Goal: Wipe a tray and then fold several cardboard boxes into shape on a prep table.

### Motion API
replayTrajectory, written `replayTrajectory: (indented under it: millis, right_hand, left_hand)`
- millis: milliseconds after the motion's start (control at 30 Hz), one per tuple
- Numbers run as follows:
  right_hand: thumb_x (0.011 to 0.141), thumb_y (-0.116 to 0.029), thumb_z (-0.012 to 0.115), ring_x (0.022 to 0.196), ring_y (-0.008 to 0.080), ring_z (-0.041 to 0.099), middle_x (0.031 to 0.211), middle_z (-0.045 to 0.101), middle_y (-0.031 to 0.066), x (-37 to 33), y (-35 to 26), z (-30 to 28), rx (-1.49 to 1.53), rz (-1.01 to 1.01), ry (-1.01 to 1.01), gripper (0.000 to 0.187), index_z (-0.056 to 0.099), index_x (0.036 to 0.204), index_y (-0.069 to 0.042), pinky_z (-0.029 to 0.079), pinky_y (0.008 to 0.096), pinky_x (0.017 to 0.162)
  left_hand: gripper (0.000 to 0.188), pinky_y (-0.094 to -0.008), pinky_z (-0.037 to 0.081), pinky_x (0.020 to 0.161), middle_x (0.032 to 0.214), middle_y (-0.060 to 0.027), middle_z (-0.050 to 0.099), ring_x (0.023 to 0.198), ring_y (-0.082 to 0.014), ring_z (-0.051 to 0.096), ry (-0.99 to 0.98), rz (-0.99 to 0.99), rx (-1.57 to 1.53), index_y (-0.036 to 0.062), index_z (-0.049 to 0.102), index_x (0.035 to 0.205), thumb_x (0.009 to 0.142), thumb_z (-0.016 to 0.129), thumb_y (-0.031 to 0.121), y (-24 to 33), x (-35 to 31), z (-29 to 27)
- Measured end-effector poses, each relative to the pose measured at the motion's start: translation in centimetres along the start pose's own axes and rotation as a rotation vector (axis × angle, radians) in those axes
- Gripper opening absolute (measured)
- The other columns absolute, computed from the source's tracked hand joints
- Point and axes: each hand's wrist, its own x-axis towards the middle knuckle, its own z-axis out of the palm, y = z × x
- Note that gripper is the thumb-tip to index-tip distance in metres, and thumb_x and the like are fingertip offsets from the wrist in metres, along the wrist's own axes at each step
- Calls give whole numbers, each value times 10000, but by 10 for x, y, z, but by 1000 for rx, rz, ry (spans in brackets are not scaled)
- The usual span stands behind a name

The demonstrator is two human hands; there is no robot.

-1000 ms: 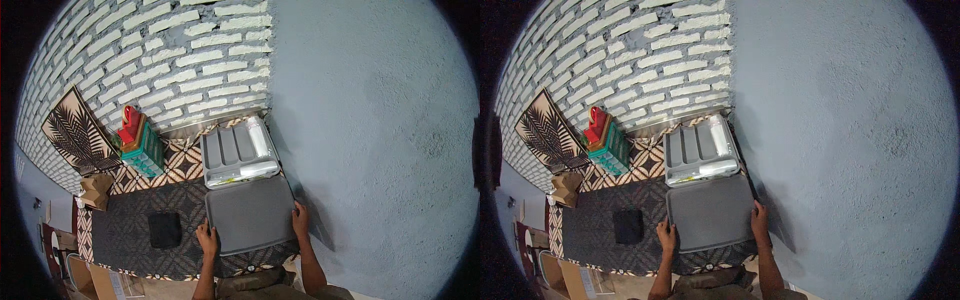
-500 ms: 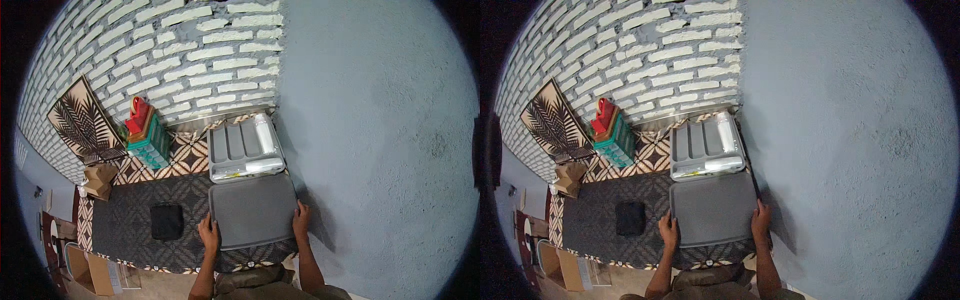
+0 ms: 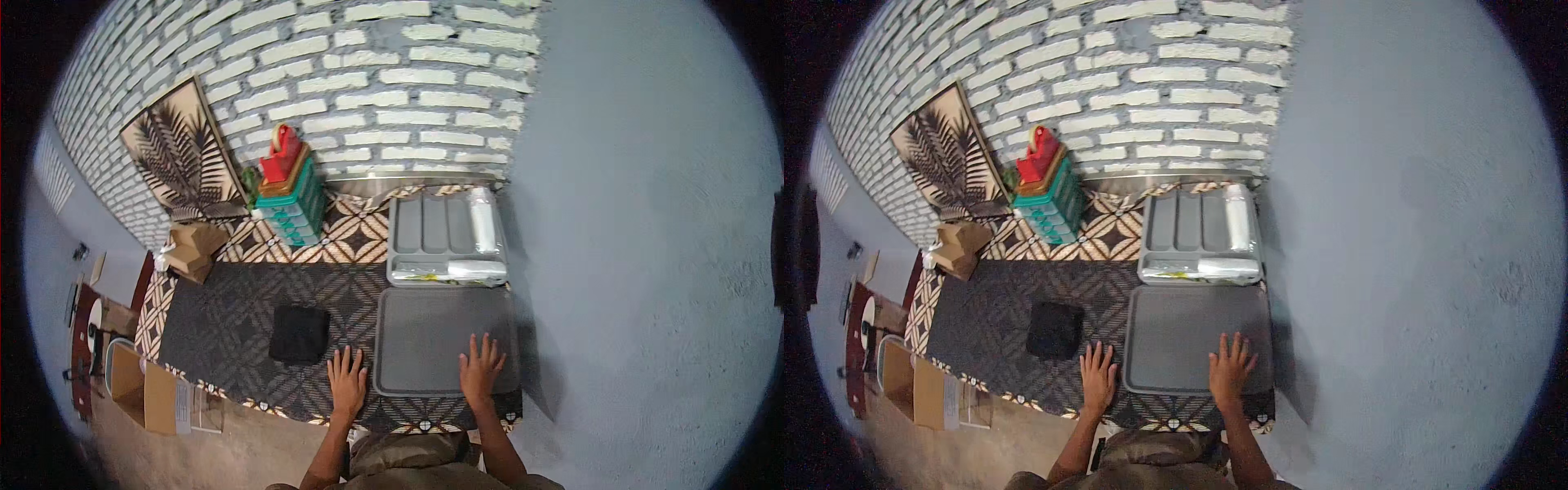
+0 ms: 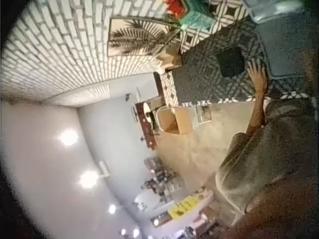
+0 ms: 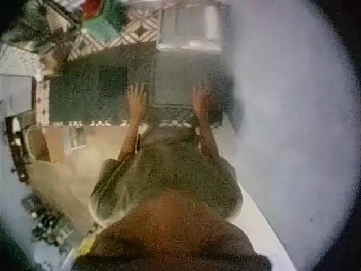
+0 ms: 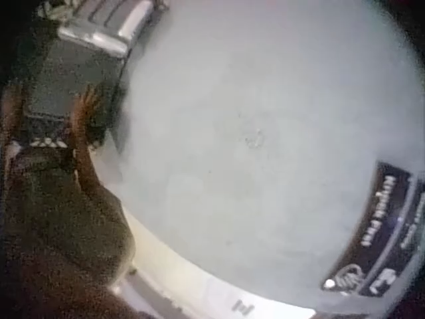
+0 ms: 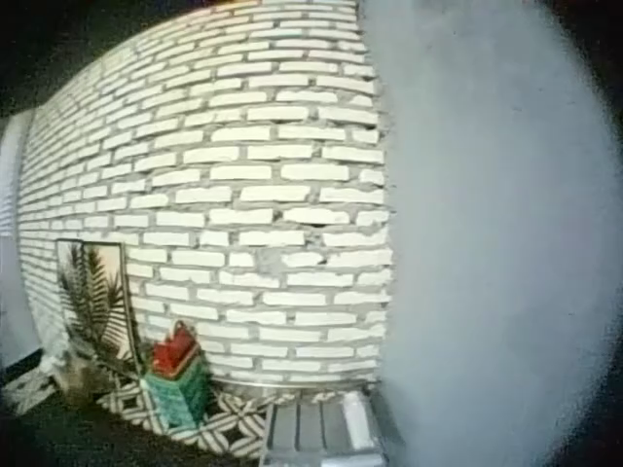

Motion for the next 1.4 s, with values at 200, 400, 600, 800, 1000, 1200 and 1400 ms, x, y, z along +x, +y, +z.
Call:
replayTrajectory:
  millis: [200, 400, 600, 800, 1000, 1200, 1400]
  right_hand:
    - [955, -281, 543, 1403, 352, 238, 1497, 319, 149, -1, -11, 0, -7, 44, 63, 472, 457, 1384, -104, 115, 621, 1107]
    - [932, -179, 587, 1267, 328, 414, 1311, 499, 145, -18, -93, 5, 304, -107, 110, 337, 559, 1246, -61, 300, 513, 1041]
    - [939, -166, 562, 1175, 330, 494, 1255, 535, 173, -77, -254, 16, 756, -348, -169, 347, 550, 1263, -43, 384, 445, 998]
    - [1009, -377, 312, 1400, 375, 256, 1475, 377, 163, -149, -403, 68, 801, -850, -230, 499, 485, 1390, -105, 137, 512, 1138]
    - [984, -417, 410, 1416, 395, 178, 1508, 317, 162, -121, -470, 122, 567, -527, -180, 496, 494, 1372, -121, 72, 598, 1106]
    - [956, -419, 502, 1387, 411, 221, 1485, 331, 193, -76, -435, 139, 326, 18, 143, 534, 455, 1376, -93, 159, 621, 1063]
    - [888, -414, 602, 1317, 402, 358, 1431, 400, 225, -19, -345, 136, 542, 534, -15, 650, 427, 1354, 4, 341, 493, 1016]
  left_hand:
    - [431, -531, 183, 1142, 1495, -181, 338, 1399, -380, 271, 87, -99, -59, 106, 493, 1375, 948, 528, 152, -41, -40, -26]
    - [187, -392, 453, 939, 1019, -200, 663, 1070, -306, 623, 272, -451, -694, -21, 603, 1018, 976, 482, 114, -77, -67, -26]
    - [228, -337, 454, 953, 1034, -131, 587, 1103, -209, 586, 163, -573, -1424, 29, 517, 986, 1019, 441, 242, -110, -68, -75]
    - [694, -410, 272, 1134, 1492, -142, 349, 1366, -264, 347, 191, -551, -1987, 51, 264, 1478, 999, 252, 553, -137, -74, -157]
    - [681, -416, 332, 1079, 1450, -167, 402, 1329, -279, 411, 9, -510, -1865, 13, 303, 1439, 996, 332, 530, -213, -100, -209]
    - [496, -392, 443, 945, 1241, -146, 578, 1118, -243, 582, 74, -590, -1752, 23, 436, 1315, 999, 449, 406, -256, -103, -202]
    - [470, -403, 436, 956, 1266, -121, 567, 1146, -256, 563, -176, -564, -1624, 48, 448, 1319, 1002, 453, 395, -246, -68, -172]
